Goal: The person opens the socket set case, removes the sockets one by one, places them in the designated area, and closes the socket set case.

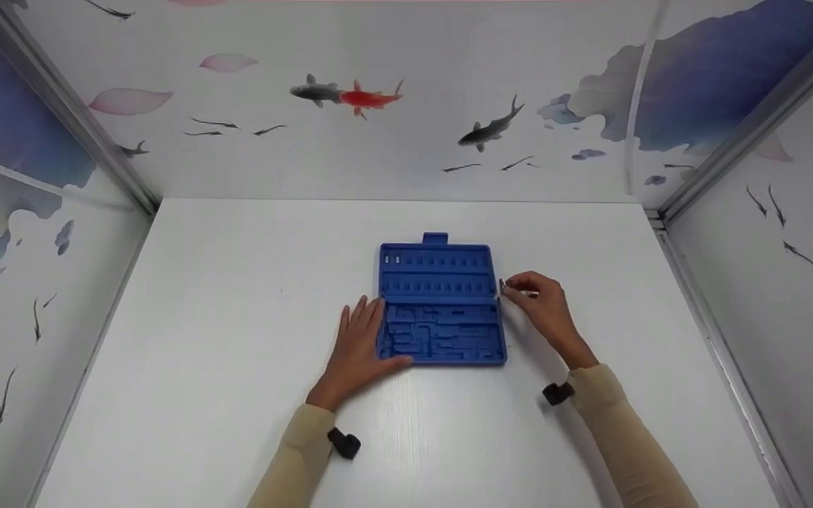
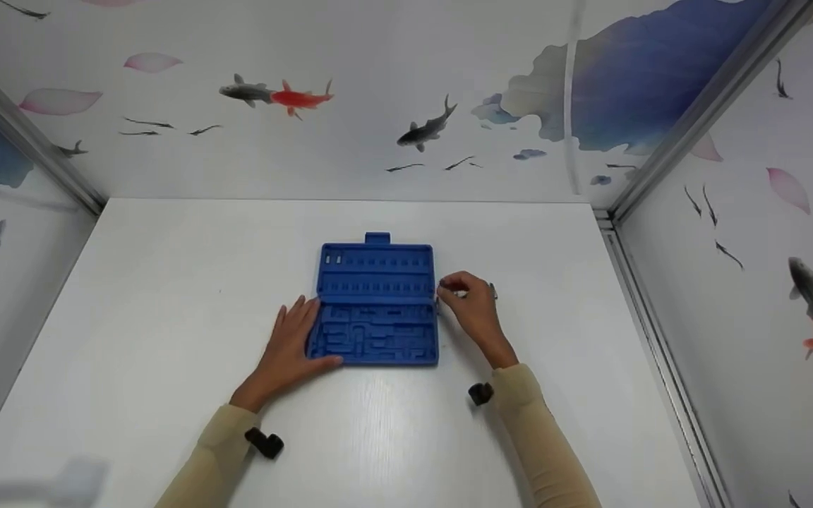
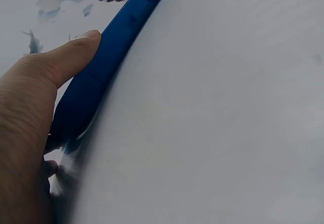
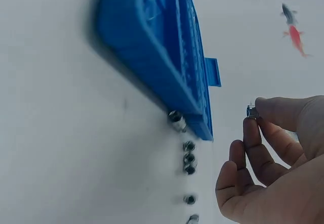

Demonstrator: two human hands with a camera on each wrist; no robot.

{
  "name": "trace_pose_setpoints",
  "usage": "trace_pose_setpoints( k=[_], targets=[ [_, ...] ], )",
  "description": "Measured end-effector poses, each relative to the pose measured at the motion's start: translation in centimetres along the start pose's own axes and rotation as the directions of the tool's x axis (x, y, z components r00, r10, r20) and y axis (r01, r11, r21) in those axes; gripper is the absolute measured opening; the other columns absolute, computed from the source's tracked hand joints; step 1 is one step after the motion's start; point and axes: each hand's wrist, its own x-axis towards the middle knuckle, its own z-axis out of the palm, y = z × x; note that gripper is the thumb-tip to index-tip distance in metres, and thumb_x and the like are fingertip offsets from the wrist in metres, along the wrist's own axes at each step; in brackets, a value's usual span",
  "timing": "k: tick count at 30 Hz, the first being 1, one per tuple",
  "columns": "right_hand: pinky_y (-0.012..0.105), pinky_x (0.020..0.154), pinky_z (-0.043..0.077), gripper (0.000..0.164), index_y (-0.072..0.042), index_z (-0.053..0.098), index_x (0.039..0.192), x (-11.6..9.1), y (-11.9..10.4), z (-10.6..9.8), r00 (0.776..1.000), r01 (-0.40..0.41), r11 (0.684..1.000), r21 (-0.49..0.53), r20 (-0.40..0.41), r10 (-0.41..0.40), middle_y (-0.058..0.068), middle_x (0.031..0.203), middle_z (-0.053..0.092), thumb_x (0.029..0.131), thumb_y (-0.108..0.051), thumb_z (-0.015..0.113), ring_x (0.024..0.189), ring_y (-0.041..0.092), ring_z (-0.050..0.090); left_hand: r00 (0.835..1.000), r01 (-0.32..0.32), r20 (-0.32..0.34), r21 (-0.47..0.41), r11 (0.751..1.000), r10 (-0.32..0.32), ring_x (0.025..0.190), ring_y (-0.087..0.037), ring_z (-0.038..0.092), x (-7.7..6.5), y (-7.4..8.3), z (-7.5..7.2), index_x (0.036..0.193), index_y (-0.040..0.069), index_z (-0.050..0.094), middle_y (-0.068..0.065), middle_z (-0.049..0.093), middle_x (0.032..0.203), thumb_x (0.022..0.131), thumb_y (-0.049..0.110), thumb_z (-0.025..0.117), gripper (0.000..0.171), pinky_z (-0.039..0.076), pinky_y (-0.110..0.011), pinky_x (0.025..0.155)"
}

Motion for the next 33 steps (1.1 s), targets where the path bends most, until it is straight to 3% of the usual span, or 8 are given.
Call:
trace_pose_setpoints(
  k=[6,12,26,33],
  targets=[
    [0.020,0.082,0.052,0.016,0.002,0.079,0.114,-1.6,1.5,-0.4,0.999,-0.028,0.996,-0.084,-0.031,0.026,0.017,0.110,0.078,0.100,-0.007,0.080,0.100,0.023,0.067,1.000,0.002,-0.001,-0.014,1.000,-0.002,0.171,-0.038,0.009,-0.2,-0.2,0.1,0.175,0.002,0.021,-0.017,0.023,0.182,0.087,0.080,0.074,0.129,-0.005,-0.058,0.137],
    [0.020,0.074,0.052,0.015,0.005,0.079,0.111,-2.5,2.5,-0.5,0.998,-0.064,0.988,-0.139,-0.035,0.060,0.018,0.105,0.078,0.099,-0.004,0.079,0.093,0.022,0.066,1.000,0.013,0.010,-0.015,1.000,-0.013,0.171,-0.036,0.006,-0.2,-0.2,0.1,0.176,0.003,0.019,-0.015,0.021,0.183,0.087,0.077,0.076,0.128,-0.007,-0.055,0.137],
    [0.037,0.080,0.055,0.017,0.004,0.081,0.108,-2.3,3.0,0.4,0.995,-0.086,0.963,-0.254,-0.062,0.073,0.017,0.101,0.079,0.098,-0.009,0.077,0.093,0.031,0.071,1.000,-0.001,-0.010,-0.019,1.000,0.000,0.170,-0.039,0.010,-0.3,-0.2,0.3,0.175,0.001,0.022,-0.018,0.024,0.181,0.088,0.077,0.075,0.127,-0.003,-0.060,0.137],
    [0.036,0.076,0.053,0.015,0.002,0.081,0.104,-2.1,2.7,0.6,0.993,-0.095,0.962,-0.256,-0.086,0.076,0.015,0.096,0.078,0.097,-0.011,0.080,0.087,0.029,0.069,1.000,0.000,-0.005,-0.019,1.000,0.000,0.171,-0.036,0.007,-0.1,-0.3,0.3,0.176,0.003,0.020,-0.016,0.022,0.182,0.088,0.077,0.075,0.127,-0.005,-0.056,0.137]
  ],
)
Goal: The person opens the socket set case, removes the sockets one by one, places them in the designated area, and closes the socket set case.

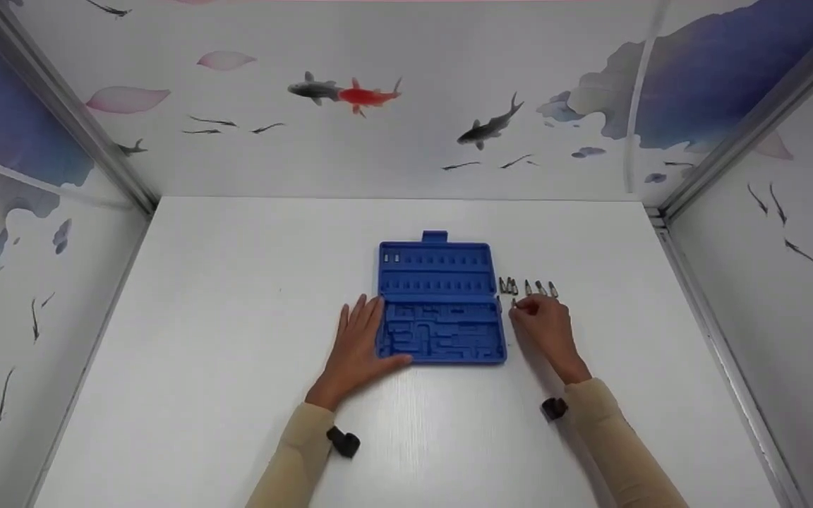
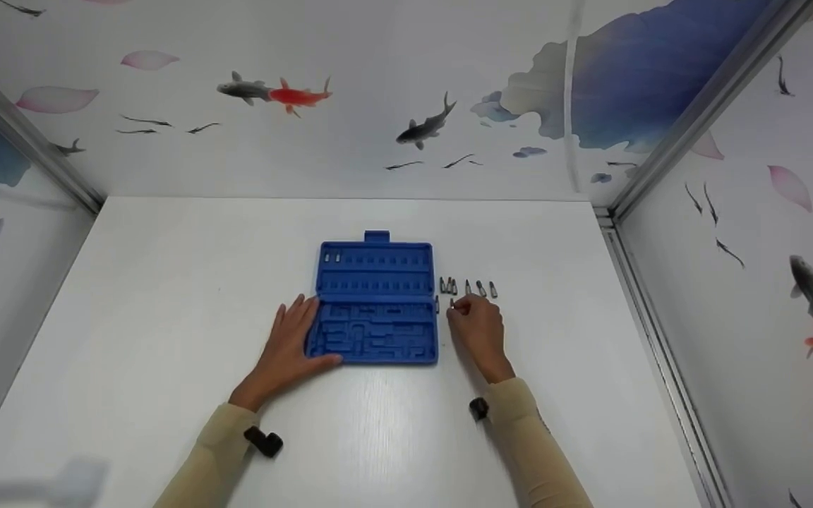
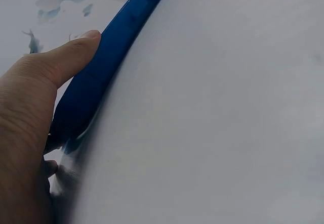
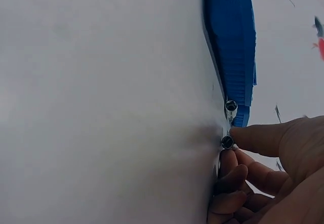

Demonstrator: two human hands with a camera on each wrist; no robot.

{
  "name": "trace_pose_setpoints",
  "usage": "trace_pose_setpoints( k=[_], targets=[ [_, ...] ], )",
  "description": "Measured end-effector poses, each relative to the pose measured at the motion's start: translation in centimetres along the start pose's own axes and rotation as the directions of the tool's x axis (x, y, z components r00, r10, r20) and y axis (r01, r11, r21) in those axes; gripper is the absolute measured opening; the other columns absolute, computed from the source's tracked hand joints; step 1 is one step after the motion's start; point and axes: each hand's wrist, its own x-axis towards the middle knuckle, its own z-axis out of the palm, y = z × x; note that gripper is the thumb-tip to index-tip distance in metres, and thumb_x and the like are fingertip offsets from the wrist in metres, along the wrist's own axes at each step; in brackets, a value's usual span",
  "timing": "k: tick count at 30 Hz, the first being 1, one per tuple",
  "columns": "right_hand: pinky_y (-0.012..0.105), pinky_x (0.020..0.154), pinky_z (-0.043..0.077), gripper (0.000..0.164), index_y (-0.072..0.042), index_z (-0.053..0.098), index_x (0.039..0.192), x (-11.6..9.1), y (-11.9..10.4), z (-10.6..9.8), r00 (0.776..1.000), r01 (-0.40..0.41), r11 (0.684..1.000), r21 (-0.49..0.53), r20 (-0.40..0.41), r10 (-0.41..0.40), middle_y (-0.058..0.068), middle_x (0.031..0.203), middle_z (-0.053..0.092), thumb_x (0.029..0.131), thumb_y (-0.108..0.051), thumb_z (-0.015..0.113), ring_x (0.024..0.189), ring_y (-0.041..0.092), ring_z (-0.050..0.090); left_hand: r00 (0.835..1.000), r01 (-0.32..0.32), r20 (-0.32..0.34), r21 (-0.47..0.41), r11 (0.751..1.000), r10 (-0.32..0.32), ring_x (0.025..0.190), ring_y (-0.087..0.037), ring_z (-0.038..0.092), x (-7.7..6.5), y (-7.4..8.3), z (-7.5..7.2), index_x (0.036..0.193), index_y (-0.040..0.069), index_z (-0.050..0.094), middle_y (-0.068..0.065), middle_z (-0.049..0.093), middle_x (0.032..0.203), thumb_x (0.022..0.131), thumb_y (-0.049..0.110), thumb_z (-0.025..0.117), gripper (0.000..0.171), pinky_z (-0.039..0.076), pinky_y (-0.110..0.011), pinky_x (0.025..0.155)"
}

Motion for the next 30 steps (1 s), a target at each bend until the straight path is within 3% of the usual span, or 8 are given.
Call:
trace_pose_setpoints(
  k=[10,15,23,30],
  targets=[
    [0.038,0.074,0.054,0.015,0.002,0.081,0.100,0.1,-0.2,0.1,1.000,0.020,1.000,-0.023,-0.024,-0.020,0.015,0.094,0.079,0.096,-0.012,0.080,0.085,0.029,0.071,1.000,0.005,0.000,-0.013,1.000,-0.005,0.171,-0.034,0.006,0.0,0.1,-0.2,0.176,0.003,0.019,-0.016,0.021,0.183,0.088,0.074,0.078,0.127,-0.006,-0.055,0.137],
    [0.035,0.071,0.052,0.020,0.002,0.081,0.103,-0.1,-0.4,-0.4,1.000,0.016,1.000,-0.026,-0.025,-0.017,0.016,0.095,0.078,0.100,-0.017,0.080,0.084,0.029,0.069,1.000,0.003,-0.001,-0.018,1.000,-0.003,0.171,-0.035,0.007,0.0,0.1,-0.1,0.176,0.003,0.020,-0.016,0.022,0.182,0.088,0.076,0.077,0.128,-0.005,-0.055,0.137],
    [0.041,0.073,0.056,0.018,0.000,0.082,0.108,-0.2,-0.8,-1.9,0.991,0.093,0.995,-0.033,-0.098,-0.096,0.018,0.103,0.079,0.106,-0.016,0.075,0.090,0.032,0.073,1.000,0.023,0.009,-0.001,1.000,-0.023,0.171,-0.033,0.005,0.0,0.1,-0.1,0.176,0.005,0.019,-0.014,0.020,0.183,0.087,0.078,0.075,0.128,-0.008,-0.053,0.137],
    [0.030,0.072,0.054,0.013,0.002,0.081,0.109,0.2,-1.4,-1.7,0.986,0.150,0.989,0.011,-0.071,-0.149,0.017,0.103,0.079,0.104,-0.008,0.076,0.088,0.028,0.071,1.000,0.020,0.010,-0.016,1.000,-0.020,0.171,-0.034,0.005,0.0,0.2,-0.2,0.176,0.004,0.020,-0.014,0.020,0.183,0.087,0.078,0.075,0.128,-0.008,-0.053,0.137]
  ],
)
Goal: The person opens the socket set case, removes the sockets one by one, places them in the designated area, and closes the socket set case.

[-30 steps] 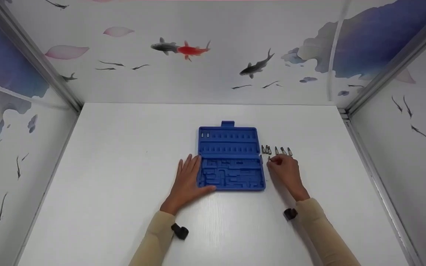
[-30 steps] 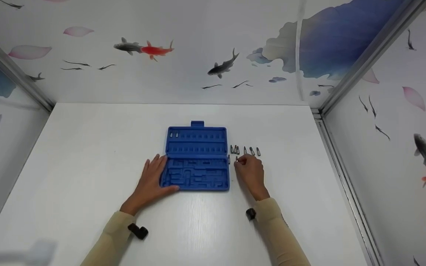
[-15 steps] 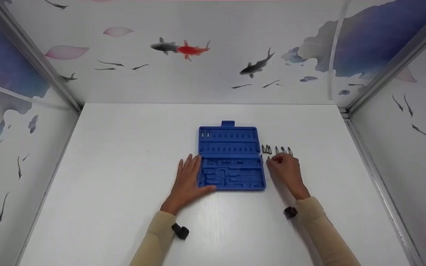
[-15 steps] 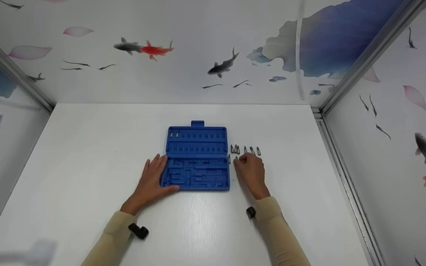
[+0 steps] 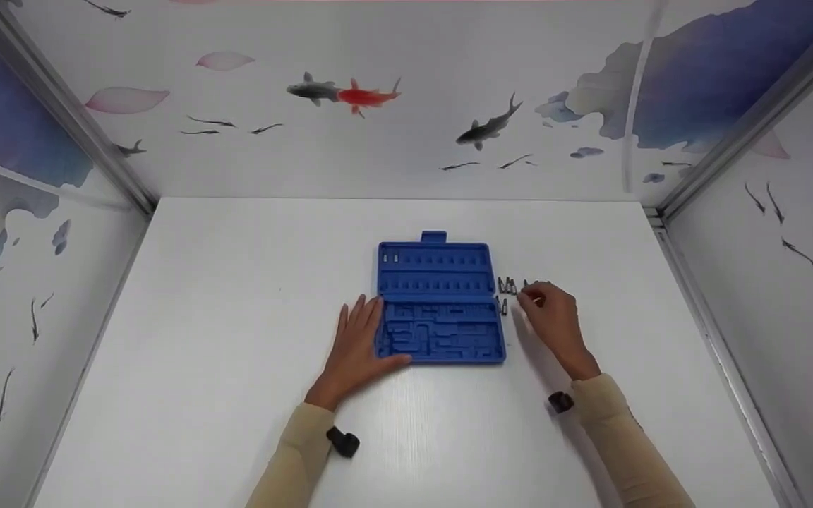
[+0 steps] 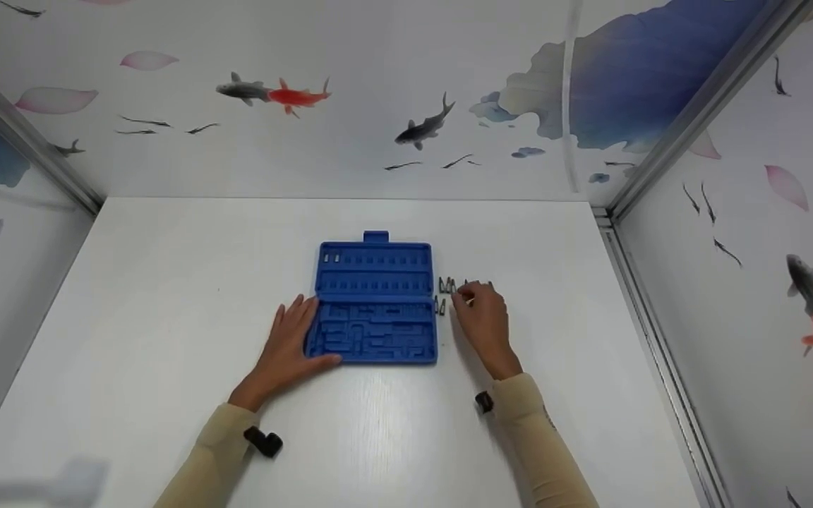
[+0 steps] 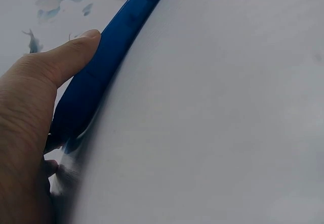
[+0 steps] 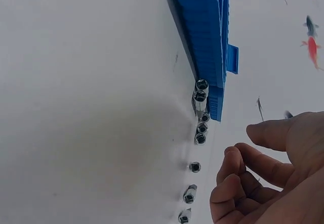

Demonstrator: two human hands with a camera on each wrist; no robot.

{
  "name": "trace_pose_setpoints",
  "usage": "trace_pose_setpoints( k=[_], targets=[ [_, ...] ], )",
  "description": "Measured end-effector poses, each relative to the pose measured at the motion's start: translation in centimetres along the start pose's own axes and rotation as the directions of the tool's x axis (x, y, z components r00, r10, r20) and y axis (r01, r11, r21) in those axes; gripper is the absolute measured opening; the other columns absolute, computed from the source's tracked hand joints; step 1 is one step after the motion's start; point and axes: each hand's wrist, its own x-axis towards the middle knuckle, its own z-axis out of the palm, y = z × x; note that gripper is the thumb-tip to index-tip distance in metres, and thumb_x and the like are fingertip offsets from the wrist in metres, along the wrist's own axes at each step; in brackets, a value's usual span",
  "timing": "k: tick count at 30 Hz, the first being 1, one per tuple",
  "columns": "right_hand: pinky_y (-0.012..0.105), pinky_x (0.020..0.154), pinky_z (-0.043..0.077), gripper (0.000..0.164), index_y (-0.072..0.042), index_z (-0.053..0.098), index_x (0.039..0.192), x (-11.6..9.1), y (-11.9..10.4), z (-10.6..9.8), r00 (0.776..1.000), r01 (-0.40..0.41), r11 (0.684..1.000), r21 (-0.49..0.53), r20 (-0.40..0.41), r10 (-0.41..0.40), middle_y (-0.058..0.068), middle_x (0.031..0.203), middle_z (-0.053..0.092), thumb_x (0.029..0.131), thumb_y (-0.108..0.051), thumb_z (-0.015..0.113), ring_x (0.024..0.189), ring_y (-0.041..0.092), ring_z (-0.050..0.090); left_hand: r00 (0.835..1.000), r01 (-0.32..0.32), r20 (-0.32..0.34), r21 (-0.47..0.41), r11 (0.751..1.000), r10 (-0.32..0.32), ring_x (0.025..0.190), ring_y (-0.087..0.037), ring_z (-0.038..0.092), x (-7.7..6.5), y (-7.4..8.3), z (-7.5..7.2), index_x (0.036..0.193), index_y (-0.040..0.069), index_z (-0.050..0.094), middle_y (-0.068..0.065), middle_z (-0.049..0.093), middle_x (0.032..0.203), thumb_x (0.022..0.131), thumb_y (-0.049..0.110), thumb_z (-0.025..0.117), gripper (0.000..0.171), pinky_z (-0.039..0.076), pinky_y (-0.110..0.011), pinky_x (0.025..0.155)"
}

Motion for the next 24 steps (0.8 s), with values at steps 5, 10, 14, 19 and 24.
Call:
trace_pose_setpoints(
  k=[5,10,14,19,24],
  targets=[
    [0.039,0.079,0.054,0.014,0.004,0.080,0.112,0.6,-0.9,0.9,0.998,0.052,0.998,0.034,0.018,-0.053,0.016,0.101,0.078,0.103,-0.006,0.076,0.088,0.028,0.068,1.000,-0.012,-0.010,0.019,1.000,0.013,0.171,-0.037,0.008,0.0,0.1,0.0,0.175,0.002,0.022,-0.015,0.023,0.182,0.088,0.077,0.076,0.127,-0.004,-0.057,0.137],
    [0.055,0.092,0.051,0.015,0.005,0.080,0.114,1.4,-2.2,1.8,0.992,0.109,0.993,0.038,0.058,-0.111,0.015,0.101,0.078,0.103,-0.004,0.077,0.090,0.030,0.068,1.000,-0.019,-0.013,0.018,1.000,0.019,0.170,-0.038,0.009,0.0,0.2,-0.1,0.175,0.001,0.023,-0.017,0.024,0.182,0.088,0.076,0.076,0.127,-0.004,-0.058,0.137],
    [0.046,0.083,0.056,0.015,0.005,0.079,0.114,2.2,-3.2,2.6,0.984,0.138,0.990,0.039,0.110,-0.141,0.014,0.103,0.077,0.103,-0.004,0.077,0.092,0.027,0.067,0.999,-0.025,-0.023,0.009,1.000,0.026,0.170,-0.039,0.010,0.0,0.2,-0.1,0.175,0.001,0.023,-0.017,0.024,0.181,0.088,0.075,0.077,0.126,-0.003,-0.059,0.137],
    [0.041,0.082,0.056,0.016,0.004,0.078,0.117,3.1,-4.3,3.7,0.966,0.173,0.983,0.063,0.186,-0.182,0.013,0.105,0.075,0.104,-0.006,0.076,0.093,0.025,0.066,0.999,-0.031,-0.027,0.009,0.999,0.032,0.170,-0.040,0.011,0.0,0.1,-0.1,0.174,0.001,0.024,-0.018,0.025,0.181,0.088,0.074,0.078,0.125,-0.002,-0.061,0.136],
    [0.045,0.086,0.057,0.020,0.005,0.078,0.120,3.8,-5.2,4.7,0.950,0.197,0.978,0.072,0.232,-0.208,0.014,0.109,0.076,0.105,-0.009,0.076,0.096,0.026,0.068,1.000,-0.019,-0.015,0.019,1.000,0.019,0.170,-0.038,0.009,0.1,-0.1,0.1,0.175,0.002,0.022,-0.016,0.023,0.182,0.088,0.076,0.077,0.127,-0.003,-0.059,0.137]
  ],
)
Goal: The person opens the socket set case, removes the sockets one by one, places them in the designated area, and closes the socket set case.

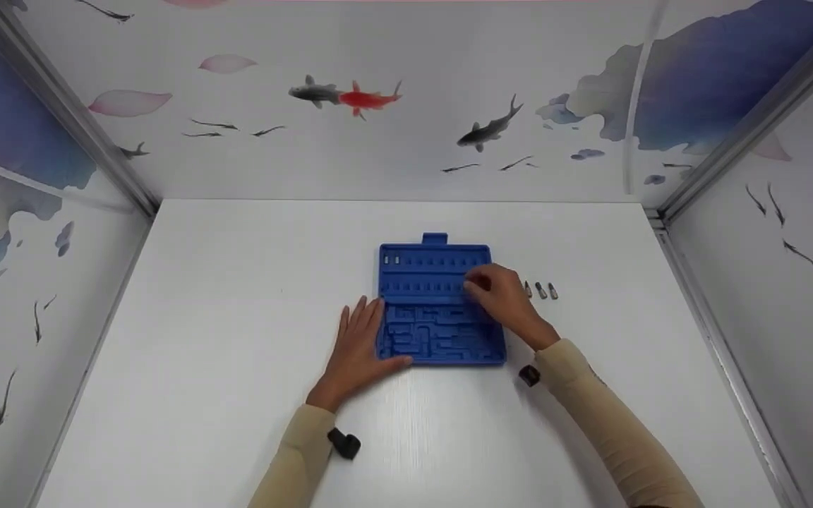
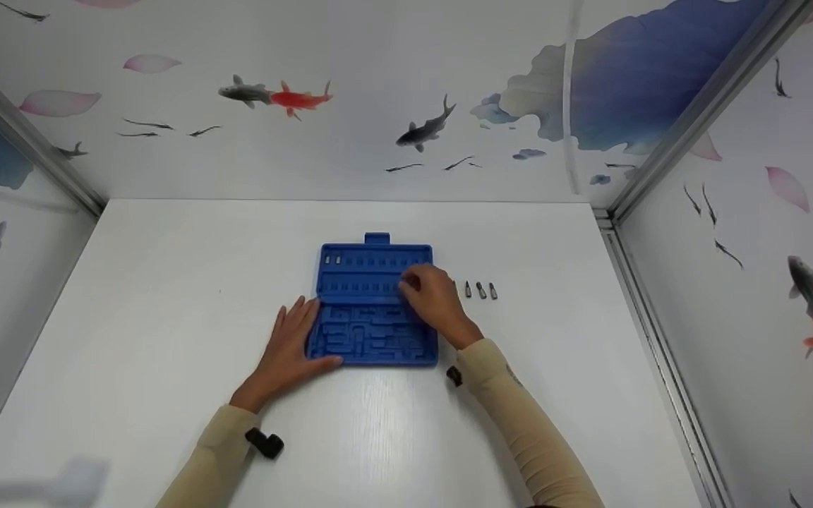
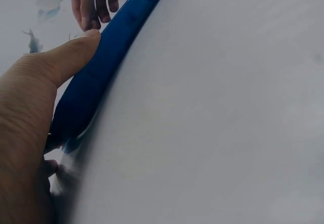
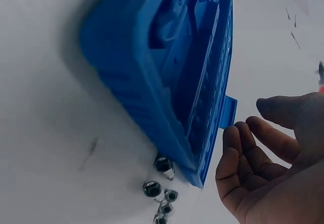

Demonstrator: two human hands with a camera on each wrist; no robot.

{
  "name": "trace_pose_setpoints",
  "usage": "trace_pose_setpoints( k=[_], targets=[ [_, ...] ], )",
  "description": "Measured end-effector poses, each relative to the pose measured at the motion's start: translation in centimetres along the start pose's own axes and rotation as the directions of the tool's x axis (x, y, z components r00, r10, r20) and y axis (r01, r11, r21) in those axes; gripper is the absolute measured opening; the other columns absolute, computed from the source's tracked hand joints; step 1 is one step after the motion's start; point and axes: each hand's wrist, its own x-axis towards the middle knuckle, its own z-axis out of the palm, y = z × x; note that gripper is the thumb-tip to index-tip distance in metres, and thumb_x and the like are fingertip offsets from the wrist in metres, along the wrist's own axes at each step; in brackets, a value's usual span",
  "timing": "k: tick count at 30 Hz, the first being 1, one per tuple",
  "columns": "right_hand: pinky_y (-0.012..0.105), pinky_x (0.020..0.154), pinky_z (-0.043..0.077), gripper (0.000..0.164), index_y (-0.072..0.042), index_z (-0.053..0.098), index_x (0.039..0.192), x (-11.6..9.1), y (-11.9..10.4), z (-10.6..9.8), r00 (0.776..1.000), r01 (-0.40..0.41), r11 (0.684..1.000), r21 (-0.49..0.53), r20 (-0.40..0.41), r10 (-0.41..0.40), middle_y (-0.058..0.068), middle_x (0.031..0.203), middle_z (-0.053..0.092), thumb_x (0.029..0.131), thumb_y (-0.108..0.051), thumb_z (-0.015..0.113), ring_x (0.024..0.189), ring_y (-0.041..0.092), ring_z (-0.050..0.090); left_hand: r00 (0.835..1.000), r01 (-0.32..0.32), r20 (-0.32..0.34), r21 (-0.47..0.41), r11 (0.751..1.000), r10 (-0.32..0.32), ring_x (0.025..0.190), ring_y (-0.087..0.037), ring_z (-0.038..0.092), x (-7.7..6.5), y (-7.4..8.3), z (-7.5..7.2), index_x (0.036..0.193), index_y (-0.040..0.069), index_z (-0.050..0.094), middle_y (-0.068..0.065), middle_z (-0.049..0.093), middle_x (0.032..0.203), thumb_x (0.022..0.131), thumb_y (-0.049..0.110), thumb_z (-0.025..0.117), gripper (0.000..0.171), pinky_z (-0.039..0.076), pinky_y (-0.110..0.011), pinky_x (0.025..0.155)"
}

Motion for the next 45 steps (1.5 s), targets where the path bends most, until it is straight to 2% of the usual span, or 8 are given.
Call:
trace_pose_setpoints(
  k=[5,12,19,31,37,44,45],
  targets=[
    [0.049,0.089,0.060,0.022,0.006,0.078,0.120,1.0,-0.5,0.7,0.998,0.039,0.999,0.005,0.043,-0.040,0.017,0.111,0.077,0.106,-0.009,0.076,0.099,0.030,0.071,1.000,0.010,0.006,-0.003,1.000,-0.010,0.171,-0.035,0.007,0.0,0.0,0.0,0.175,0.003,0.020,-0.015,0.022,0.183,0.088,0.078,0.076,0.128,-0.006,-0.055,0.137],
    [0.050,0.097,0.061,0.026,0.004,0.076,0.127,2.5,-1.4,1.6,0.994,0.047,0.999,0.001,0.101,-0.047,0.018,0.120,0.076,0.108,-0.013,0.074,0.109,0.032,0.073,1.000,-0.002,-0.004,0.000,1.000,0.002,0.171,-0.036,0.007,-0.1,0.0,-0.1,0.175,0.002,0.020,-0.015,0.021,0.183,0.089,0.078,0.074,0.127,-0.005,-0.055,0.137],
    [0.052,0.103,0.058,0.028,0.006,0.074,0.130,4.2,-2.0,2.6,0.982,0.098,0.995,-0.003,0.159,-0.097,0.021,0.126,0.074,0.107,-0.010,0.074,0.118,0.035,0.070,1.000,0.004,-0.003,-0.005,1.000,-0.004,0.171,-0.036,0.007,-0.2,-0.1,-0.2,0.176,0.003,0.020,-0.015,0.022,0.182,0.088,0.078,0.075,0.127,-0.006,-0.055,0.137],
    [0.053,0.112,0.054,0.028,0.003,0.075,0.131,6.5,-2.6,4.9,0.967,0.129,0.991,-0.023,0.223,-0.121,0.018,0.131,0.073,0.107,-0.012,0.073,0.126,0.035,0.067,1.000,0.024,0.018,0.000,1.000,-0.024,0.171,-0.033,0.006,-0.1,0.0,0.0,0.176,0.004,0.020,-0.014,0.021,0.183,0.089,0.077,0.076,0.126,-0.004,-0.055,0.137],
    [0.054,0.110,0.054,0.028,0.005,0.075,0.129,7.5,-2.7,5.8,0.967,0.145,0.989,-0.003,0.213,-0.141,0.021,0.128,0.073,0.106,-0.011,0.074,0.123,0.037,0.067,1.000,0.013,0.016,-0.012,1.000,-0.013,0.171,-0.034,0.006,0.0,-0.1,-0.1,0.176,0.003,0.020,-0.015,0.022,0.183,0.088,0.078,0.075,0.128,-0.005,-0.055,0.137],
    [0.053,0.108,0.053,0.025,0.000,0.080,0.122,9.6,1.3,8.9,0.967,0.228,0.973,0.043,0.109,-0.232,0.016,0.120,0.077,0.104,-0.016,0.077,0.117,0.035,0.068,1.000,0.006,0.013,-0.013,1.000,-0.006,0.171,-0.035,0.007,0.1,-0.1,-0.1,0.175,0.002,0.021,-0.016,0.023,0.182,0.088,0.080,0.073,0.128,-0.005,-0.055,0.137],
    [0.055,0.109,0.051,0.025,0.002,0.080,0.122,9.8,1.1,9.1,0.970,0.221,0.975,0.024,0.096,-0.222,0.017,0.120,0.077,0.102,-0.014,0.077,0.117,0.036,0.067,1.000,0.006,0.012,-0.012,1.000,-0.006,0.171,-0.035,0.007,0.1,-0.1,-0.1,0.175,0.002,0.021,-0.016,0.023,0.182,0.088,0.080,0.073,0.128,-0.005,-0.055,0.137]
  ],
)
